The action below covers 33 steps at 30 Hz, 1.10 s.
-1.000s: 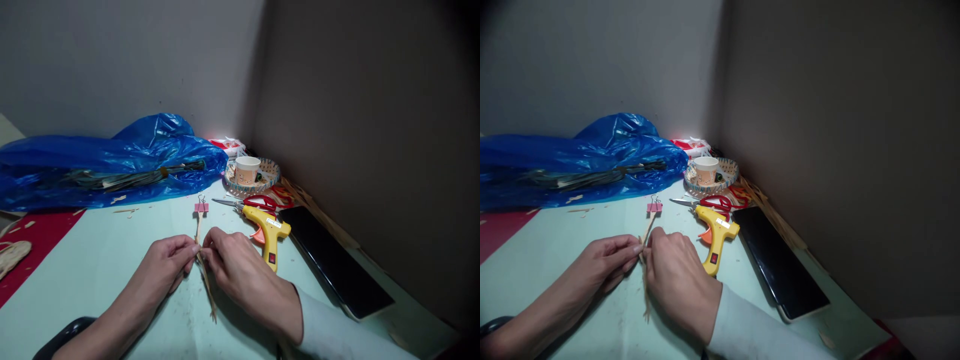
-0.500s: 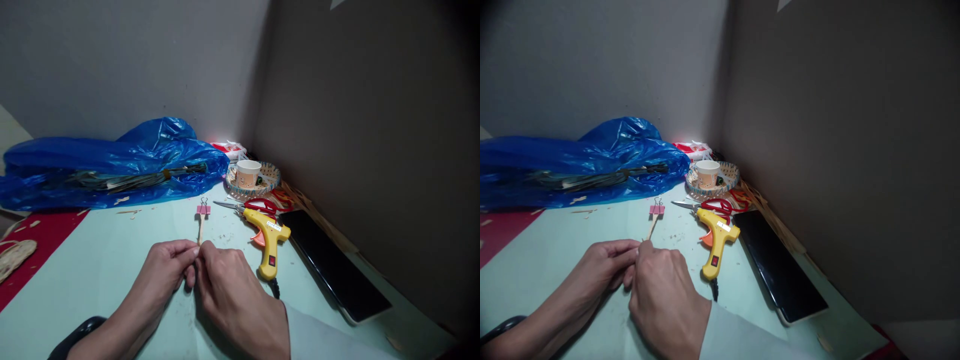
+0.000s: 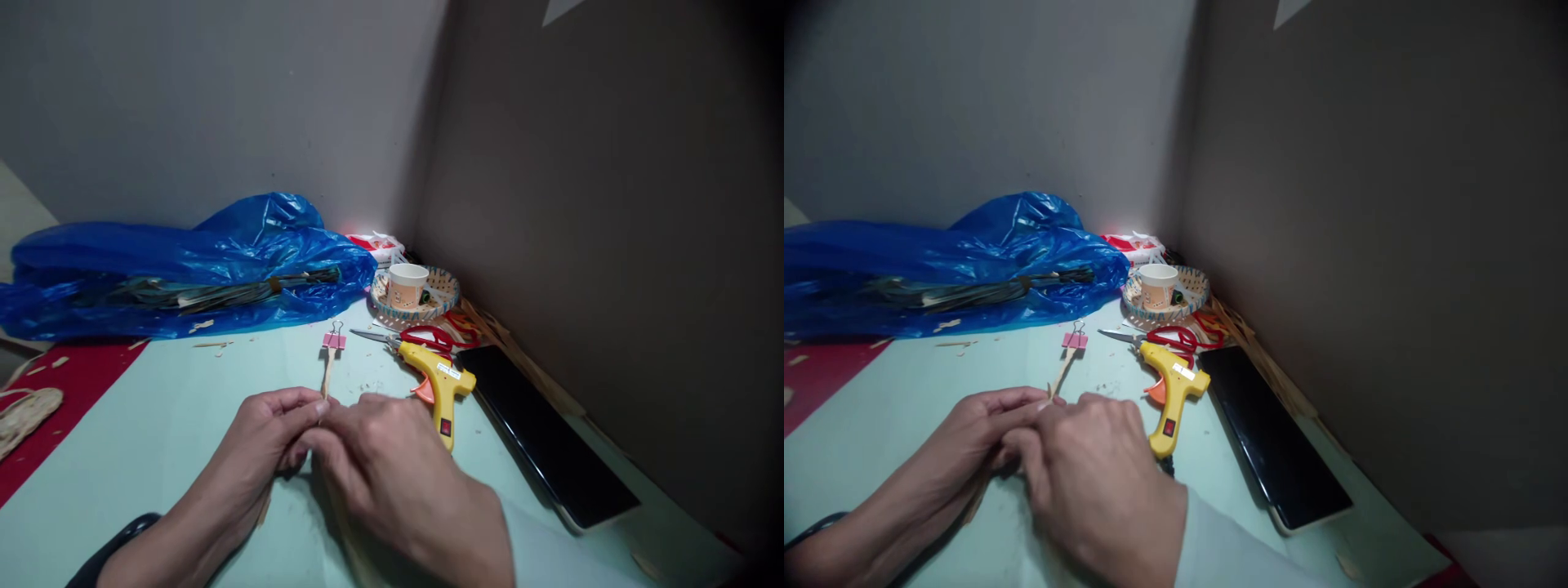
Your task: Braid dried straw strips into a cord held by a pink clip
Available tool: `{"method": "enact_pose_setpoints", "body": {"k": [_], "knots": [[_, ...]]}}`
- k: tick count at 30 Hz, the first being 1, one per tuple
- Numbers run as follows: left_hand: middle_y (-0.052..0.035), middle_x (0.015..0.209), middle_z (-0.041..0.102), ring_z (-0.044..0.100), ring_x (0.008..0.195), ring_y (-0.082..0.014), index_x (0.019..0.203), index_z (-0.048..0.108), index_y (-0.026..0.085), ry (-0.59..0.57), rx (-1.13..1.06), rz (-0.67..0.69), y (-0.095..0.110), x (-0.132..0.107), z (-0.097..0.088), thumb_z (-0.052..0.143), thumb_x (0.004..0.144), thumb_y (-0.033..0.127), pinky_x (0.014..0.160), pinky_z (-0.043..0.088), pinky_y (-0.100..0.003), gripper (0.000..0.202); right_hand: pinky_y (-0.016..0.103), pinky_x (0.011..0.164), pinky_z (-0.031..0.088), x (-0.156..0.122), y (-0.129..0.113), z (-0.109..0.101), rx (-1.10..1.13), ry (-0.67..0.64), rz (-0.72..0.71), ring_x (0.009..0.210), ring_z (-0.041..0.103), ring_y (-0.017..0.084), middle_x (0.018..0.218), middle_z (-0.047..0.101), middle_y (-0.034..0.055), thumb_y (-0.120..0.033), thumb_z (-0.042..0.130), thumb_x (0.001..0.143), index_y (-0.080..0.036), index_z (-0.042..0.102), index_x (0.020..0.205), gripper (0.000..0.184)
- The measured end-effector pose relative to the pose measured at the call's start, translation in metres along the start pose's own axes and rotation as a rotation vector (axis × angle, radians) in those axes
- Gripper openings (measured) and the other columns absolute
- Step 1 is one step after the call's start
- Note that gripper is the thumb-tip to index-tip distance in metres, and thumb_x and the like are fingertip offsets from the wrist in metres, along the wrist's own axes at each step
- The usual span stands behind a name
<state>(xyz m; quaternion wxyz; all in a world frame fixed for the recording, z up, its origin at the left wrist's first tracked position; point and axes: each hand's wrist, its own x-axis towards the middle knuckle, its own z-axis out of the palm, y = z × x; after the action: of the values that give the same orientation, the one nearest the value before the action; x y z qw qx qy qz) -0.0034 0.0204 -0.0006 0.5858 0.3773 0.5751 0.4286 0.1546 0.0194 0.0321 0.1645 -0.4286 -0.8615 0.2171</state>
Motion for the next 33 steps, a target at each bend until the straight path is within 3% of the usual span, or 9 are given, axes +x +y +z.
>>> {"method": "enact_pose_setpoints", "body": {"k": [2,5,10,17,20,24,26,30,33], "knots": [[0.0076,0.045,0.043,0.021,0.042,-0.0030,0.067,0.068,0.013,-0.030,-0.001,-0.005,0.002,0.000,-0.001,0.073,0.071,0.037,0.043,0.011,-0.019,0.025,0.028,0.063,0.034,0.004,0.010,-0.014,0.094,0.088,0.034,0.065,0.057,0.016,0.073,0.067,0.0031,-0.033,0.039,0.098,-0.019,0.068,0.083,0.036],[0.0031,0.057,0.054,0.017,0.043,-0.0018,0.073,0.069,0.012,-0.074,0.016,-0.025,0.003,0.001,-0.004,0.072,0.073,0.035,0.043,0.007,-0.021,0.024,0.026,0.064,0.034,0.010,0.022,-0.022,0.190,0.186,0.115,0.070,0.057,0.014,0.079,0.068,0.0030,-0.028,0.046,0.095,-0.018,0.067,0.090,0.024],[0.0105,0.047,0.036,0.017,0.043,-0.0044,0.078,0.063,0.015,-0.070,-0.013,-0.027,-0.001,0.001,-0.002,0.070,0.074,0.036,0.044,0.010,-0.021,0.023,0.025,0.063,0.035,0.015,0.025,0.004,0.477,-0.036,0.092,0.071,0.055,0.015,0.073,0.063,0.0025,-0.030,0.047,0.094,-0.016,0.060,0.081,0.023],[0.0080,0.057,0.056,0.021,0.042,-0.0029,0.098,0.050,0.021,-0.056,-0.007,0.042,0.001,-0.004,0.003,0.068,0.076,0.037,0.044,0.014,-0.018,0.032,0.023,0.061,0.032,0.020,0.025,0.021,0.646,-0.006,0.111,0.064,0.047,0.010,0.066,0.055,-0.0020,-0.026,0.048,0.093,-0.016,0.056,0.071,0.026],[0.0047,0.063,0.062,0.029,0.042,-0.0032,0.097,0.048,0.022,-0.091,-0.003,0.038,-0.001,-0.006,0.002,0.068,0.074,0.035,0.044,0.016,-0.017,0.033,0.021,0.057,0.031,0.021,0.028,0.024,0.749,0.003,0.135,0.056,0.042,0.008,0.060,0.051,-0.0037,-0.024,0.050,0.091,-0.015,0.055,0.065,0.027],[0.0013,0.073,0.067,0.051,0.056,-0.0102,0.095,0.051,0.024,-0.081,0.098,-0.022,-0.001,-0.009,0.000,0.064,0.078,0.037,0.052,0.032,-0.019,0.025,0.021,0.054,0.034,0.020,0.029,0.031,0.892,0.023,0.236,0.053,0.046,0.009,0.058,0.056,-0.0013,-0.027,0.053,0.087,-0.015,0.056,0.065,0.026],[0.0008,0.072,0.067,0.053,0.059,-0.0130,0.090,0.055,0.025,-0.052,0.273,0.027,0.002,-0.011,-0.002,0.058,0.083,0.042,0.053,0.034,-0.021,0.019,0.021,0.055,0.037,0.021,0.029,0.033,0.958,0.031,0.263,0.054,0.049,0.010,0.057,0.058,-0.0004,-0.028,0.054,0.086,-0.015,0.057,0.066,0.024],[-0.0006,0.069,0.069,0.061,0.066,-0.0186,0.070,0.063,0.025,0.068,0.708,0.242,0.009,-0.018,-0.007,0.053,0.085,0.045,0.061,0.041,-0.025,0.027,0.022,0.061,0.040,0.022,0.026,0.028,1.051,0.044,0.291,0.058,0.055,0.011,0.059,0.063,0.0018,-0.023,0.056,0.083,-0.013,0.064,0.068,0.020],[-0.0005,0.063,0.069,0.059,0.055,-0.0191,0.067,0.067,0.027,0.135,0.808,0.412,0.004,-0.028,-0.001,0.058,0.082,0.042,0.056,0.040,-0.027,0.023,0.022,0.063,0.040,0.021,0.026,0.022,1.087,0.047,0.300,0.060,0.055,0.011,0.058,0.061,0.0005,-0.019,0.057,0.081,-0.013,0.065,0.063,0.021]]}}
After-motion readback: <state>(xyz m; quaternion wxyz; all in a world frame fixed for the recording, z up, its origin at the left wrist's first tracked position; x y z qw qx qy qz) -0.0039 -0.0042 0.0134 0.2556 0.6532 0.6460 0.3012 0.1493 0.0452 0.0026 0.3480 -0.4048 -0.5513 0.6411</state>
